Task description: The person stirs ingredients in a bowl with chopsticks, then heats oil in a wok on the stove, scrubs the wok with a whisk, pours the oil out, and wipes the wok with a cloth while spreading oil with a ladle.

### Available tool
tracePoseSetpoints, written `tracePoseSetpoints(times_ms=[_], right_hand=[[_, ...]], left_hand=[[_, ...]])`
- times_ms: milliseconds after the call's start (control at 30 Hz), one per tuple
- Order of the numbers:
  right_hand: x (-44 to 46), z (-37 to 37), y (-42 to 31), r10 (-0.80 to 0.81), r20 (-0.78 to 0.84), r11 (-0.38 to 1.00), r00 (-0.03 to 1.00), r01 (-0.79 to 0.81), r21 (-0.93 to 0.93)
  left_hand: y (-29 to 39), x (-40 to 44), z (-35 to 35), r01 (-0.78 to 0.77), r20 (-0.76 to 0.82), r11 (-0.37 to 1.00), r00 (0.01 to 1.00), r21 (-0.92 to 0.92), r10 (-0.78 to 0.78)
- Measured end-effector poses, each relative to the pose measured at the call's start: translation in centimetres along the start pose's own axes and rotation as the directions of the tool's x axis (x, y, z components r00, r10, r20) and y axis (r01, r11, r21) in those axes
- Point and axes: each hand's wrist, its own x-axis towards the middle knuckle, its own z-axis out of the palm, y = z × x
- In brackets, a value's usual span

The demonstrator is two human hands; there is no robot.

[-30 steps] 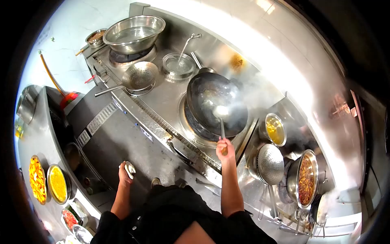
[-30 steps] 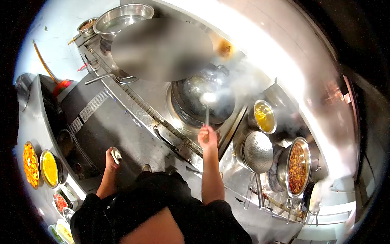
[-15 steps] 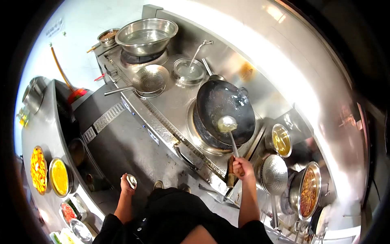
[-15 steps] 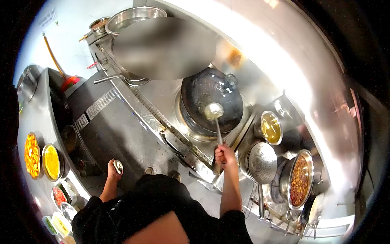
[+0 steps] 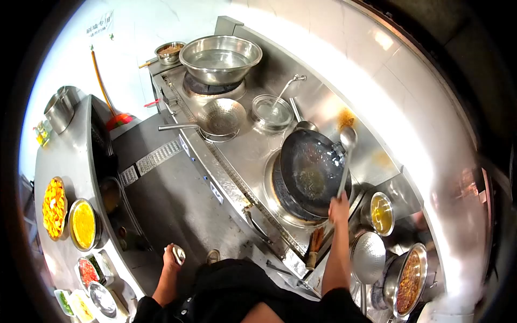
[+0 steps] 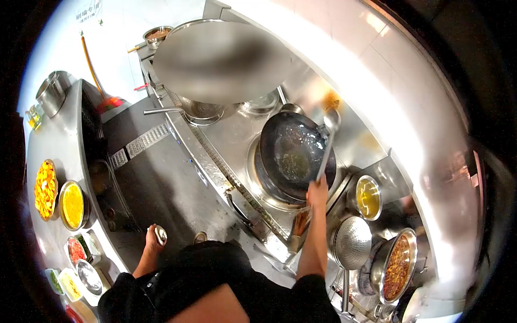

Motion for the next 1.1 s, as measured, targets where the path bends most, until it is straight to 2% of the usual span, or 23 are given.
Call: tracePoseSetpoints(times_ms=[33, 67, 100, 167, 200, 233, 300, 367, 400, 500, 567, 633, 700, 733, 800, 867, 900, 967, 1100], right_hand=[[4.1, 1.6, -0.9, -0.036, 0.04, 0.993, 0.999, 0.031, 0.115], [6.7, 3.9, -3.7, -0.079, 0.011, 0.982, 0.997, 0.076, 0.171], [9.6, 5.6, -6.6, -0.088, 0.074, 0.98, 0.993, 0.072, 0.188], [18.5, 9.9, -8.9, -0.154, 0.114, 0.979, 0.981, 0.136, 0.153], [20.9, 12.1, -11.2, -0.106, 0.108, 0.977, 0.989, 0.083, 0.198], [23.1, 14.0, -13.4, -0.042, 0.132, 0.98, 0.99, 0.015, 0.199], [26.1, 18.2, -16.5, -0.037, 0.112, 0.996, 0.993, 0.027, 0.088], [26.6, 21.1, -17.5, -0.044, 0.12, 0.993, 0.992, 0.03, 0.114], [25.9, 21.5, -16.9, -0.036, 0.124, 0.989, 0.992, 0.018, 0.147], [20.4, 18.9, -15.1, -0.013, 0.128, 0.98, 0.992, -0.013, 0.2], [16.2, 15.4, -13.4, -0.007, 0.136, 0.973, 0.991, -0.024, 0.23], [12.1, 11.9, -12.1, 0.028, 0.106, 0.983, 0.994, -0.047, 0.178], [9.0, 8.5, -9.7, 0.046, 0.078, 0.989, 0.996, -0.056, 0.137], [7.6, 7.2, -8.5, 0.048, 0.052, 0.99, 0.997, -0.055, 0.129], [6.1, 5.7, -7.2, 0.065, 0.031, 0.99, 0.997, -0.068, 0.123], [5.6, 5.6, -7.7, 0.076, 0.043, 0.988, 0.996, -0.081, 0.132], [5.8, 5.9, -8.9, 0.149, 0.072, 0.976, 0.986, -0.158, 0.152], [8.6, 7.7, -10.1, 0.096, 0.124, 0.972, 0.988, -0.12, 0.201], [17.5, 14.7, -14.3, 0.043, 0.137, 0.948, 0.99, -0.084, 0.307]], left_hand=[[0.2, -0.4, -0.5, 0.001, -0.02, 0.999, 1.0, 0.035, 0.0], [0.5, -0.6, -1.1, 0.008, -0.012, 1.0, 1.0, -0.006, -0.008], [0.4, -0.6, -2.0, 0.015, -0.005, 0.999, 1.0, -0.049, -0.015], [0.5, -0.5, -4.2, -0.005, 0.039, 0.993, 0.999, -0.118, 0.009], [0.6, -1.0, -4.9, -0.052, 0.072, 0.986, 0.995, -0.156, 0.063], [0.6, -1.1, -5.7, -0.055, -0.004, 0.981, 0.998, -0.186, 0.055], [0.7, -2.4, -6.7, -0.043, -0.073, 0.974, 0.997, -0.223, 0.027], [1.0, -3.2, -7.5, 0.0, -0.141, 0.964, 0.989, -0.266, -0.038], [0.5, -2.6, -8.4, -0.029, -0.145, 0.975, 0.989, -0.222, -0.004], [1.3, -2.6, -7.2, 0.026, -0.181, 0.976, 0.981, -0.218, -0.067], [1.4, -0.5, -7.2, 0.048, -0.03, 0.982, 0.998, -0.184, -0.054], [2.7, 0.6, -4.9, 0.066, -0.033, 0.992, 0.997, -0.105, -0.07], [3.9, 2.5, -2.8, 0.041, 0.047, 0.998, 0.998, -0.051, -0.039], [4.9, 2.6, -1.3, 0.022, 0.021, 0.999, 1.0, 0.032, -0.023], [6.9, 3.0, 1.5, 0.019, 0.084, 0.993, 0.996, 0.115, -0.029], [7.9, 3.5, 4.4, 0.031, 0.112, 0.989, 0.993, 0.145, -0.048], [8.1, 3.8, 5.6, 0.025, 0.12, 0.983, 0.992, 0.184, -0.048], [9.4, 2.2, 8.8, 0.009, 0.126, 0.968, 0.991, 0.251, -0.042], [8.8, 1.4, 11.6, -0.074, 0.187, 0.983, 0.982, 0.168, 0.042]])
